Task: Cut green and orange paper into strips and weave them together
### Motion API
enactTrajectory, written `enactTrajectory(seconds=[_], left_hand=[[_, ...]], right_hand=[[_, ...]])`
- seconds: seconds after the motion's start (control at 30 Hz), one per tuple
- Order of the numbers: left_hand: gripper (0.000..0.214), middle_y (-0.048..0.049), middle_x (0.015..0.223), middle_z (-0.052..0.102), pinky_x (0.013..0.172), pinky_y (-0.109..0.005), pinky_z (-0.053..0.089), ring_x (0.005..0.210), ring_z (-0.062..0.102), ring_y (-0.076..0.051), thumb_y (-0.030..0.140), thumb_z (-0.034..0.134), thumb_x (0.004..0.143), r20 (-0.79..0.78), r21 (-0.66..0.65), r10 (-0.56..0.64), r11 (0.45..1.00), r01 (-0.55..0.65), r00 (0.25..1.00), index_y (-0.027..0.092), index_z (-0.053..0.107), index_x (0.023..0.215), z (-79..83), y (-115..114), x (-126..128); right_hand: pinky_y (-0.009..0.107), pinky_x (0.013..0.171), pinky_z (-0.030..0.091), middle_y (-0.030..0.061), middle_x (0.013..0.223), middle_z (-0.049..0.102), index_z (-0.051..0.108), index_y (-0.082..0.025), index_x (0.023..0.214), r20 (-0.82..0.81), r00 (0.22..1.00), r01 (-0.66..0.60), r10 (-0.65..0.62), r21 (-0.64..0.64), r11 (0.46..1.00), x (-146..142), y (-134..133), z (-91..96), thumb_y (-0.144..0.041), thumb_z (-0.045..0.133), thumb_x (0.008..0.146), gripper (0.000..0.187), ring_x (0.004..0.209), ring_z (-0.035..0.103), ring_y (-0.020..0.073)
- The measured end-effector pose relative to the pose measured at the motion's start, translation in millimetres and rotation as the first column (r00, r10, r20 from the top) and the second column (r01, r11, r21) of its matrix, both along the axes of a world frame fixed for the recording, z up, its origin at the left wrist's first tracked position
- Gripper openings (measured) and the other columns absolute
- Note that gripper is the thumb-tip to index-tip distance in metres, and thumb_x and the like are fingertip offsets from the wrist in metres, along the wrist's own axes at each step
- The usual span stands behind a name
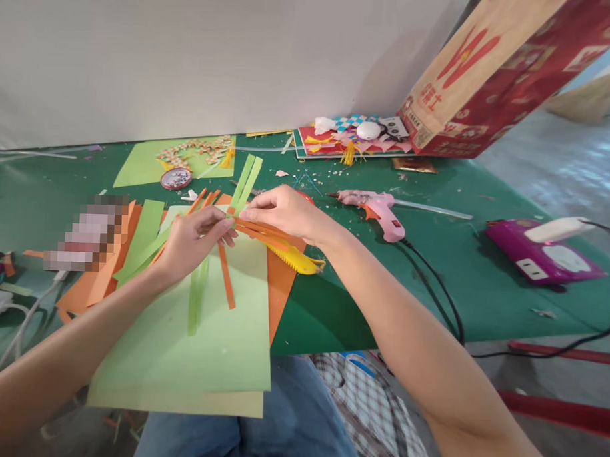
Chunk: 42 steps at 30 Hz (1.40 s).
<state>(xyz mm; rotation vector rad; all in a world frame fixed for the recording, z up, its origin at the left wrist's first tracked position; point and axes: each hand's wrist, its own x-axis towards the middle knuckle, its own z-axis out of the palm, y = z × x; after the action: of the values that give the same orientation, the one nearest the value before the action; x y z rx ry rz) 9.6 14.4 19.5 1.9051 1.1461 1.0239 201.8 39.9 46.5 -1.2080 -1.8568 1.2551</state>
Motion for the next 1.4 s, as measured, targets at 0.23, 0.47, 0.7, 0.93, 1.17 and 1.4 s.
enactTrajectory(seconds=[0.23,0.47,0.7,0.93,1.17,1.4], left_hand=[[0.021,-0.0001,0.067,0.066,0.061,-0.021,0.053,0.059,0.065,-0.010,0.027,0.056,0.089,0.015,-0.002,-0.012,1.000,0.012,1.000,0.018,0.057,0.071,0.1,0.0,0.4],[0.022,-0.0006,0.067,0.067,0.062,-0.023,0.054,0.058,0.066,-0.011,0.030,0.057,0.089,0.007,-0.010,-0.007,1.000,0.007,1.000,0.018,0.057,0.071,-0.3,-0.2,-0.5],[0.027,-0.0018,0.070,0.069,0.061,-0.023,0.053,0.060,0.067,-0.012,0.037,0.054,0.091,0.018,-0.041,0.016,0.999,-0.015,1.000,0.018,0.060,0.074,0.0,0.6,-0.5],[0.027,-0.0003,0.067,0.064,0.063,-0.023,0.054,0.060,0.067,-0.012,0.037,0.055,0.090,0.022,-0.026,0.019,1.000,-0.018,1.000,0.018,0.059,0.072,-2.3,1.3,-1.5],[0.026,-0.0001,0.066,0.065,0.063,-0.025,0.055,0.060,0.067,-0.013,0.036,0.054,0.090,0.036,-0.057,0.010,0.998,-0.008,0.999,0.019,0.057,0.071,1.7,0.0,0.3],[0.042,0.0006,0.059,0.065,0.057,-0.029,0.053,0.059,0.067,-0.016,0.041,0.062,0.084,-0.058,-0.131,-0.072,0.989,0.064,0.996,0.021,0.038,0.055,2.2,-1.8,2.7]], right_hand=[[0.030,0.066,0.035,-0.0007,0.065,0.055,0.065,-0.016,0.064,0.055,0.998,-0.023,0.020,0.055,0.998,0.6,3.0,-3.8,-0.059,0.070,0.067,0.043,0.065,0.044,0.0118],[0.029,0.063,0.034,-0.0004,0.064,0.055,0.066,-0.017,0.065,0.080,0.996,-0.033,0.028,0.062,0.998,1.4,2.8,-4.2,-0.056,0.069,0.069,0.040,0.062,0.044,0.0113],[0.028,0.063,0.035,0.0002,0.065,0.057,0.065,-0.016,0.065,0.087,0.992,-0.095,0.092,0.033,0.995,2.2,4.5,-7.2,-0.048,0.067,0.072,0.033,0.062,0.046,0.0109],[0.026,0.053,0.028,-0.0025,0.057,0.051,0.065,-0.016,0.064,0.174,0.978,-0.127,0.119,0.036,0.991,2.7,4.3,-5.6,-0.042,0.066,0.075,0.028,0.054,0.039,0.0083],[0.027,0.050,0.024,-0.0039,0.050,0.045,0.065,-0.016,0.060,0.190,0.968,-0.173,0.163,0.033,0.984,2.6,2.6,-4.9,-0.041,0.066,0.078,0.031,0.048,0.032,0.0066],[0.027,0.049,0.020,-0.0058,0.046,0.038,0.063,-0.016,0.055,0.225,0.960,-0.177,0.164,0.037,0.984,3.9,3.4,-2.6,-0.054,0.071,0.072,0.043,0.047,0.027,0.0056]])
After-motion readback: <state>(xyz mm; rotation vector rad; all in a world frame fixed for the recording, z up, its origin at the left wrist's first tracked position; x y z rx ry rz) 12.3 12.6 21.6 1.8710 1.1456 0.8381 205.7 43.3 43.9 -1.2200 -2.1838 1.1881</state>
